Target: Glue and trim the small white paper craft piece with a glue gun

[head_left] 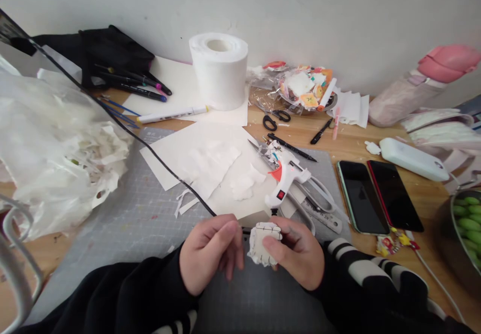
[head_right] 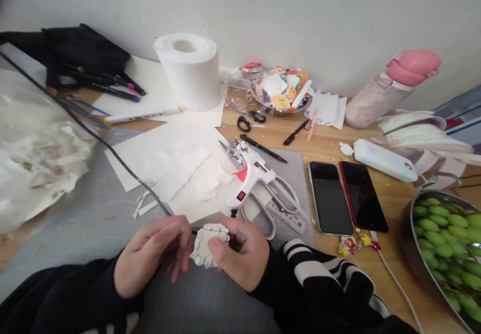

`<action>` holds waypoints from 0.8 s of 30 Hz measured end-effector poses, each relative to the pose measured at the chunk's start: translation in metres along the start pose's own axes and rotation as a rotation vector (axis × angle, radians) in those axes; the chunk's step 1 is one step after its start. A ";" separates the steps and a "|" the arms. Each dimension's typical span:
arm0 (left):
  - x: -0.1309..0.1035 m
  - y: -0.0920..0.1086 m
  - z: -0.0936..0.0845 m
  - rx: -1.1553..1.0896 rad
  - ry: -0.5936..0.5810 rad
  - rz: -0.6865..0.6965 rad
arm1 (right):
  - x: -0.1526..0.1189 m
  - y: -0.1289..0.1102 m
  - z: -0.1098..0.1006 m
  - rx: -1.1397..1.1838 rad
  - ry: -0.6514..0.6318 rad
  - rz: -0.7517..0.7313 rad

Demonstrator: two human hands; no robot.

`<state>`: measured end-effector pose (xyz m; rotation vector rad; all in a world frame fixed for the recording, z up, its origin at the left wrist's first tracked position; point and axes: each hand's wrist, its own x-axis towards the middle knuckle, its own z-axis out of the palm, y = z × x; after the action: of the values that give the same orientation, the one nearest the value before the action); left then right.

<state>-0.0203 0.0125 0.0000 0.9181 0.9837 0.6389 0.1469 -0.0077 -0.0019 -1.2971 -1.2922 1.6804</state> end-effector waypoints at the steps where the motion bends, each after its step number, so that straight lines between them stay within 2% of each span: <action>1: 0.000 0.000 0.001 0.002 -0.028 -0.026 | 0.000 0.000 0.000 -0.002 -0.005 -0.001; 5: 0.001 0.000 0.005 0.043 -0.121 -0.062 | 0.002 0.003 0.000 -0.038 -0.018 0.008; 9: 0.000 0.000 0.005 0.148 -0.056 -0.070 | 0.003 0.000 0.000 -0.047 -0.009 0.038; 11: -0.001 0.000 0.004 0.157 -0.025 -0.040 | 0.003 -0.004 -0.004 -0.089 0.066 -0.004; 13: -0.001 -0.001 0.003 0.136 -0.014 -0.020 | 0.005 -0.009 -0.012 -0.229 0.186 -0.095; 17: 0.001 -0.001 0.001 0.070 -0.060 -0.027 | 0.012 -0.011 -0.027 -0.682 0.401 -0.241; 20: 0.003 0.000 0.001 0.032 -0.048 -0.042 | 0.017 -0.009 -0.028 -0.912 0.424 -0.243; 24: 0.002 0.004 0.002 -0.004 -0.013 -0.061 | 0.019 -0.009 -0.023 -1.012 0.480 -0.221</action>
<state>-0.0179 0.0153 0.0027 0.8847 0.9944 0.5829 0.1625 0.0196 0.0000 -1.8432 -1.9409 0.4357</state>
